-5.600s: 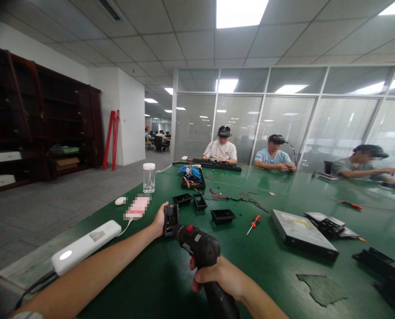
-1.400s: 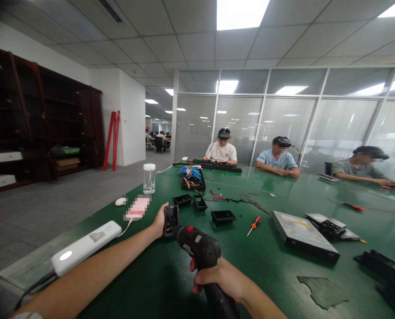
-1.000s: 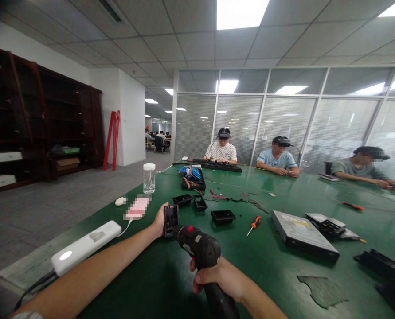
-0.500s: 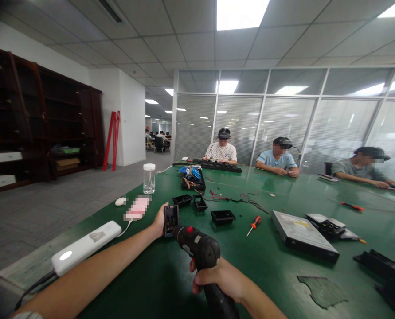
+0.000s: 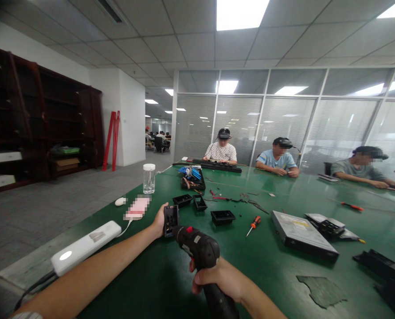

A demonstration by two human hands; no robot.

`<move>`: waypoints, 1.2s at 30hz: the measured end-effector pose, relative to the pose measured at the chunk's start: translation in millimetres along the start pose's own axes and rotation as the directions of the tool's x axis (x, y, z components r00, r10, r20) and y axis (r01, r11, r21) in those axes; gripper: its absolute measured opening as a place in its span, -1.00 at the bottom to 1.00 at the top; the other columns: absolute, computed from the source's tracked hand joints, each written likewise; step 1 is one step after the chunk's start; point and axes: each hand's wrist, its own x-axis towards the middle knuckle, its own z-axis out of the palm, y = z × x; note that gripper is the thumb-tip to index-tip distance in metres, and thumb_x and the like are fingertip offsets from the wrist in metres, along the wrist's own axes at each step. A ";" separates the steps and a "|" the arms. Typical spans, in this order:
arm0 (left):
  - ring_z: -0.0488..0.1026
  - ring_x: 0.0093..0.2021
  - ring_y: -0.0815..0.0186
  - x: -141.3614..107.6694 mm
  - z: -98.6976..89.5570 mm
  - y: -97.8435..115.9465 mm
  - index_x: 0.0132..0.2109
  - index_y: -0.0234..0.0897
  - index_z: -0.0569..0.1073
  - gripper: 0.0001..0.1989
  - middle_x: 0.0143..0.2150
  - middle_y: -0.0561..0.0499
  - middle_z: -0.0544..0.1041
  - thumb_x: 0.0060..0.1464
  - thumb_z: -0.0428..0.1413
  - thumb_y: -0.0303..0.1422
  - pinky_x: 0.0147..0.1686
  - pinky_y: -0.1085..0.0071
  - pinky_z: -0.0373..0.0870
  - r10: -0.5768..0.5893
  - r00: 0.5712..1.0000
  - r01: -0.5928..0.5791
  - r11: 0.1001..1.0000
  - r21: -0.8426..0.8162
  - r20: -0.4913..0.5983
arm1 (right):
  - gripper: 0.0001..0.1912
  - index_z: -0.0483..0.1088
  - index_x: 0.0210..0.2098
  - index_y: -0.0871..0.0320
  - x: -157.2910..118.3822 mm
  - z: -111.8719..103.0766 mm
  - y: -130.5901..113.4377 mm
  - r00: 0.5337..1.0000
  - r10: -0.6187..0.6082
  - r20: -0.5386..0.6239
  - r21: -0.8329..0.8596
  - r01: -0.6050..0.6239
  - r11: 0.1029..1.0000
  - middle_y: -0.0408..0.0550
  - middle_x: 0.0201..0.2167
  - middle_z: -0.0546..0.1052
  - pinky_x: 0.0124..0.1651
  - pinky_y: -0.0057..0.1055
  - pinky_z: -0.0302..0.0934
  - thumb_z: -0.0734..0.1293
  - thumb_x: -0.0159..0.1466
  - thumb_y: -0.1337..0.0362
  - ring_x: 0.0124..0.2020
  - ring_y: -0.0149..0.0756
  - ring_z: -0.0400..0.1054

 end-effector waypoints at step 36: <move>0.32 -0.65 0.29 5.7 -4.1 -2.2 -0.49 -0.31 0.34 -0.64 -0.67 0.03 0.36 -0.14 -0.04 -0.06 -0.60 0.39 0.23 0.010 0.999 -0.011 1.000 0.009 0.034 | -0.74 0.30 -0.37 0.26 -0.2 0.9 -1.4 1.000 0.003 0.002 -0.019 -0.003 1.000 -0.10 -0.57 0.42 -0.31 -0.40 0.08 0.28 -0.10 0.33 -0.49 -0.33 0.29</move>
